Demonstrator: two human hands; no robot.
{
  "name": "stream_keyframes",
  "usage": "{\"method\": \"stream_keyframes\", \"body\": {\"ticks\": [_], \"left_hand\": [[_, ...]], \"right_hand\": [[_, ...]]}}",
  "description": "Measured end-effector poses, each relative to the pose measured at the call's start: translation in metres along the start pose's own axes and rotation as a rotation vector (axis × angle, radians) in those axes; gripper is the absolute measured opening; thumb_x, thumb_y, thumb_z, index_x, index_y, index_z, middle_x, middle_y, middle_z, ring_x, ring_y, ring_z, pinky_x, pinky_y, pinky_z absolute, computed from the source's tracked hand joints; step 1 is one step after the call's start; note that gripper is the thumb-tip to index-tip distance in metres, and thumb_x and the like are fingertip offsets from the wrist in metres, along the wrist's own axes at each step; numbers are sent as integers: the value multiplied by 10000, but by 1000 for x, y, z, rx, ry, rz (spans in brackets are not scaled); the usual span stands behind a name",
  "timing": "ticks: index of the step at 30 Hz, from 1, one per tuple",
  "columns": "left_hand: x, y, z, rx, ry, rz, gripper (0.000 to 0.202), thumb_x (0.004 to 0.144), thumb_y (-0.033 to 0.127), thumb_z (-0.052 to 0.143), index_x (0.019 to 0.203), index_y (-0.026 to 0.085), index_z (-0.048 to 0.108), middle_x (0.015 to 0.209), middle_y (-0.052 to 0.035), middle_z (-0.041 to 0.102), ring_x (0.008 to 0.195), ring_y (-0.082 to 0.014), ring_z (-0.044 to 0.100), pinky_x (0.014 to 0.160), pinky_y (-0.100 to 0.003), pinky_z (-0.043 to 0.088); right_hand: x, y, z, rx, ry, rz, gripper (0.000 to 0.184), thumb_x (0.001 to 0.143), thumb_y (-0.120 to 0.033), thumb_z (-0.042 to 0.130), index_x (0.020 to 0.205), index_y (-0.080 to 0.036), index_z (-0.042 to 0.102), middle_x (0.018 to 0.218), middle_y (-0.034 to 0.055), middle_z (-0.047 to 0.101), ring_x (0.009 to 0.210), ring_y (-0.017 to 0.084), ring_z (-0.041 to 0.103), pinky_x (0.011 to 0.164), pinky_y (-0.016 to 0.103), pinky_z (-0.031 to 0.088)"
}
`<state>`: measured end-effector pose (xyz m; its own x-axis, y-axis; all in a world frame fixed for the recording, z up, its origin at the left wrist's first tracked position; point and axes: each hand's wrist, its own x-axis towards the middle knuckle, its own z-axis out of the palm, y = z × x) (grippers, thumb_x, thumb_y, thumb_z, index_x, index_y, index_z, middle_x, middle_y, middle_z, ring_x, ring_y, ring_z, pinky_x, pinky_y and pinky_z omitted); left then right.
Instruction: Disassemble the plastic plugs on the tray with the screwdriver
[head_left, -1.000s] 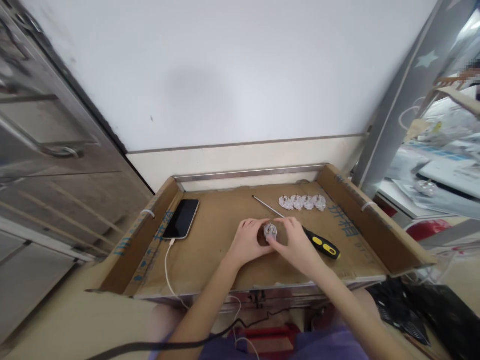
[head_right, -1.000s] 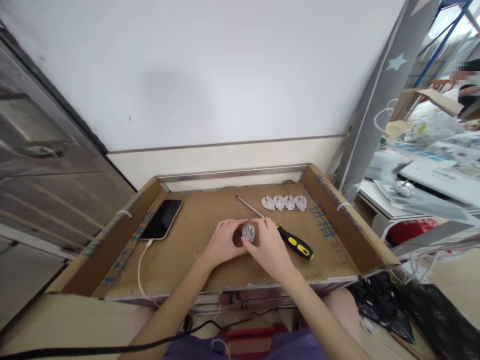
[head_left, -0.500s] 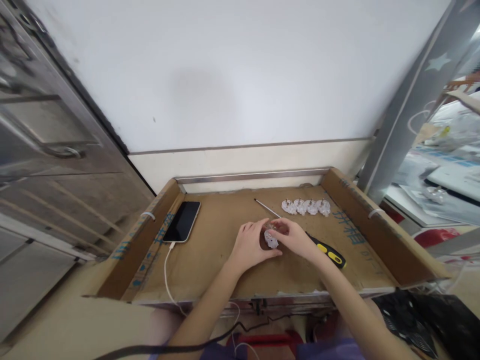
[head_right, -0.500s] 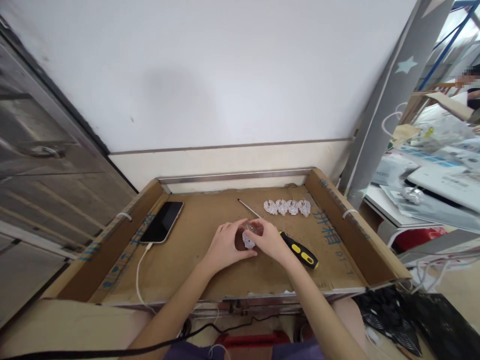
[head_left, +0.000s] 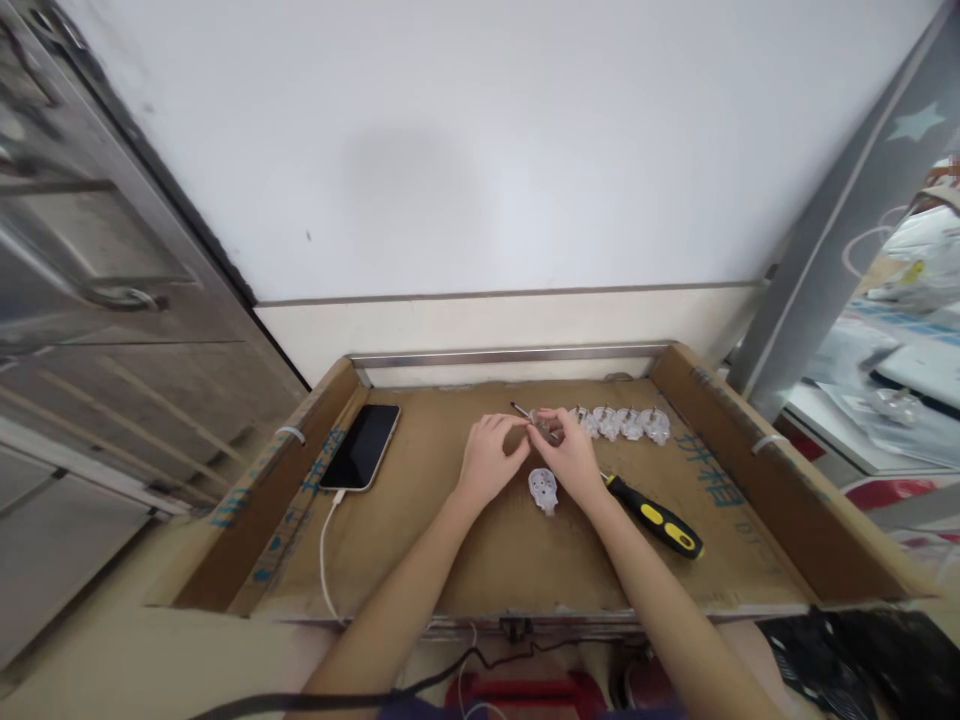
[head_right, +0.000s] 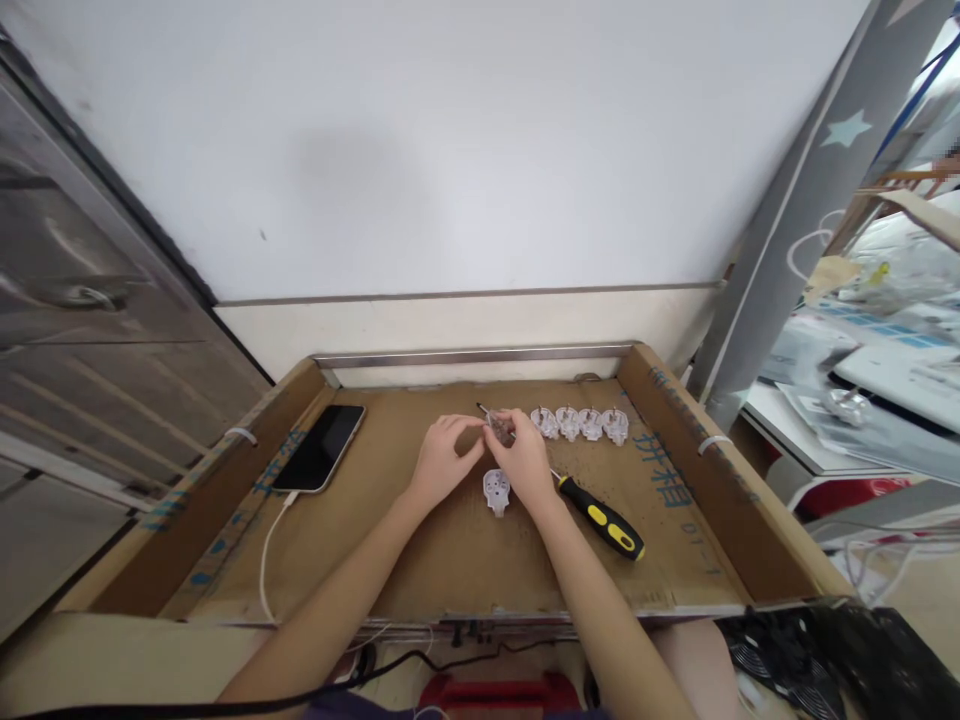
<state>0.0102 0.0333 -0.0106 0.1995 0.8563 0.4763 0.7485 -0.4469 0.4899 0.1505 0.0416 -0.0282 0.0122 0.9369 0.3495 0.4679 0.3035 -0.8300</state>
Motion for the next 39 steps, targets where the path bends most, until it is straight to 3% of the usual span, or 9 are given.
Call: {"method": "stream_keyframes", "body": {"ticks": [13, 16, 21, 24, 28, 34, 39], "left_hand": [[-2, -3, 2, -23, 14, -20, 72, 797, 239, 591, 861, 222, 618, 894, 2, 678, 895, -186, 561, 807, -327, 408], [-3, -1, 1, 13, 5, -47, 57, 785, 268, 609, 827, 234, 627, 897, 15, 684, 912, -191, 560, 803, -331, 394], [-1, -1, -2, 54, 18, -105, 34, 784, 258, 604, 803, 241, 625, 916, 30, 685, 934, -185, 563, 823, -331, 378], [0, -4, -6, 66, 41, -166, 48, 801, 260, 586, 825, 240, 623, 948, 25, 680, 954, -181, 560, 839, -328, 375], [-1, -10, -9, 100, -2, -159, 60, 815, 262, 570, 844, 247, 620, 966, 23, 668, 974, -185, 542, 861, -335, 361], [-5, -11, -7, 154, -132, -82, 83, 837, 281, 549, 856, 241, 620, 984, 9, 655, 987, -191, 529, 887, -355, 340], [-6, -15, -11, 133, -101, -146, 125, 823, 304, 570, 922, 252, 625, 1030, 4, 651, 1024, -197, 521, 898, -359, 344]], "right_hand": [[-2, 0, -2, 0, -25, -31, 289, 867, -368, 513, 978, -106, 560, 988, 58, 559, 875, 101, 542, 775, 280, 495], [-2, 1, -1, 12, -18, -12, 290, 869, -361, 512, 1000, -106, 558, 1036, 67, 555, 913, 110, 545, 789, 288, 499], [-1, 2, -3, -2, 38, 58, 335, 891, -391, 469, 1044, -101, 541, 940, 51, 570, 822, 91, 558, 744, 270, 504], [-2, 2, -7, -65, 86, 105, 362, 906, -401, 437, 1100, -105, 513, 887, 38, 562, 744, 73, 546, 684, 240, 498], [-9, 0, -12, -221, 69, 117, 347, 891, -409, 464, 1041, -105, 537, 828, 21, 553, 709, 67, 529, 685, 244, 487], [-20, -1, -13, -442, 31, 55, 308, 876, -399, 488, 957, -112, 565, 881, 38, 562, 843, 100, 539, 788, 294, 479], [-25, 1, -20, -535, 106, 5, 282, 871, -370, 498, 969, -114, 563, 934, 45, 553, 915, 121, 523, 844, 326, 456]]}}
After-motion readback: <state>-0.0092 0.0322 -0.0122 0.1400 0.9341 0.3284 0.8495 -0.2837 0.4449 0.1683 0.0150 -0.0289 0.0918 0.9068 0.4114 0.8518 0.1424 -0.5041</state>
